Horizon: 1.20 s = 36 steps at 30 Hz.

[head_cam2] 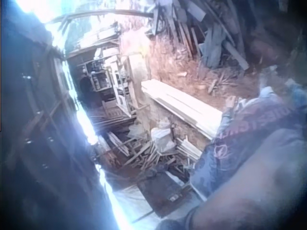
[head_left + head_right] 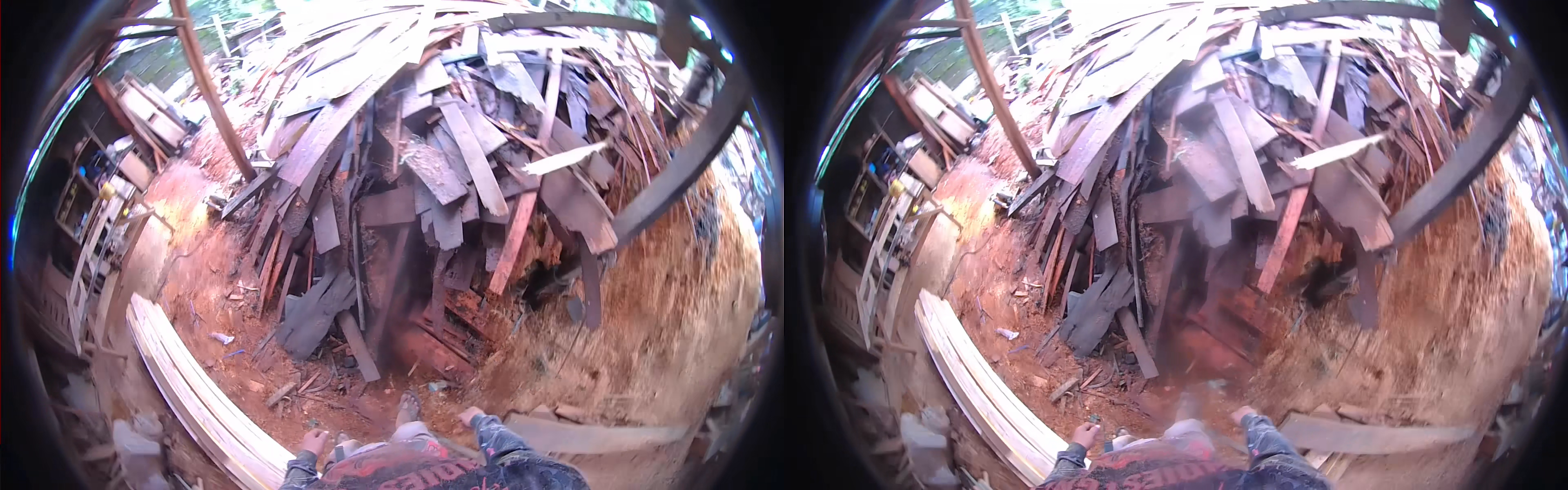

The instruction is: The person moves wooden boards on a work surface, gathers scraps from the ground, and uses a hammer to pound a wooden piece into a slot.

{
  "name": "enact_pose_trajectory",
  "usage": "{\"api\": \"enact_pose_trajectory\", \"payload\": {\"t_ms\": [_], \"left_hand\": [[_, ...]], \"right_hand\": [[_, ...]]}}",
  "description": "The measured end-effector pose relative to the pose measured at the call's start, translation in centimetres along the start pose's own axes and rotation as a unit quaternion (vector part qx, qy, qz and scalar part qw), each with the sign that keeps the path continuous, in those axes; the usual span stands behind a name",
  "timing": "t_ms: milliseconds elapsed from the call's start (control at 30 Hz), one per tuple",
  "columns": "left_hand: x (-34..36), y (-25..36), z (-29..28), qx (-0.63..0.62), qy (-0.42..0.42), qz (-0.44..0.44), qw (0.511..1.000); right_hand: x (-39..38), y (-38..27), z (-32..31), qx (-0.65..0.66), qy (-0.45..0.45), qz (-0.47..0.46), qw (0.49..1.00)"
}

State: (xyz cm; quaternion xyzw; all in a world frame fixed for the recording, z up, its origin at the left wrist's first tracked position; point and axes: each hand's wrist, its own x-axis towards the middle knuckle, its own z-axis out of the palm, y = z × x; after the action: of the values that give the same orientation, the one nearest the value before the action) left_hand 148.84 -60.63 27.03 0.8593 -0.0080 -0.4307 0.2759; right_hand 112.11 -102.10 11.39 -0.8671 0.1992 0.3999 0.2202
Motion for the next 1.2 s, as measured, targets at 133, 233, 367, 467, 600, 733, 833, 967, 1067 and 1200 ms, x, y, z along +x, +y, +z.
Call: {"api": "enact_pose_trajectory", "payload": {"t_ms": [133,233,367,467,600,733,833,967,1067,1200], "left_hand": [[3.0,-4.2,-1.2,-0.079,-0.037,0.055,0.995],[-2.3,0.9,-5.8,0.006,-0.070,0.024,0.997],[3.1,0.2,-7.1,0.214,-0.168,0.123,0.954],[8.9,0.9,-9.3,0.391,-0.217,0.239,0.862],[16.1,6.9,-10.3,0.428,-0.260,0.300,0.812],[18.2,16.0,-6.6,-0.056,-0.364,-0.068,0.927],[11.4,22.2,1.4,0.115,-0.231,0.096,0.961],[8.2,26.5,3.6,0.169,-0.245,0.193,0.935],[7.1,23.2,7.0,0.189,-0.323,0.216,0.902],[6.0,17.8,4.6,0.182,-0.305,0.205,0.912]], "right_hand": [[-1.9,-0.2,-0.6,0.037,0.185,0.037,0.981],[-2.9,-6.2,-10.5,0.310,0.145,0.169,0.924],[-6.9,-7.2,-11.6,0.352,0.318,0.165,0.865],[-9.8,-10.4,-6.7,0.477,0.341,0.258,0.768],[-9.0,-11.4,6.0,0.275,0.265,0.231,0.895],[-13.1,-12.7,17.4,0.330,0.171,0.319,0.872],[-15.5,-14.4,23.0,0.472,0.147,0.486,0.721],[-17.1,-16.4,25.4,0.445,0.144,0.393,0.792],[-21.2,-20.8,37.3,0.393,0.130,0.425,0.805],[-22.9,-32.2,43.2,0.667,0.080,0.453,0.585]]}}
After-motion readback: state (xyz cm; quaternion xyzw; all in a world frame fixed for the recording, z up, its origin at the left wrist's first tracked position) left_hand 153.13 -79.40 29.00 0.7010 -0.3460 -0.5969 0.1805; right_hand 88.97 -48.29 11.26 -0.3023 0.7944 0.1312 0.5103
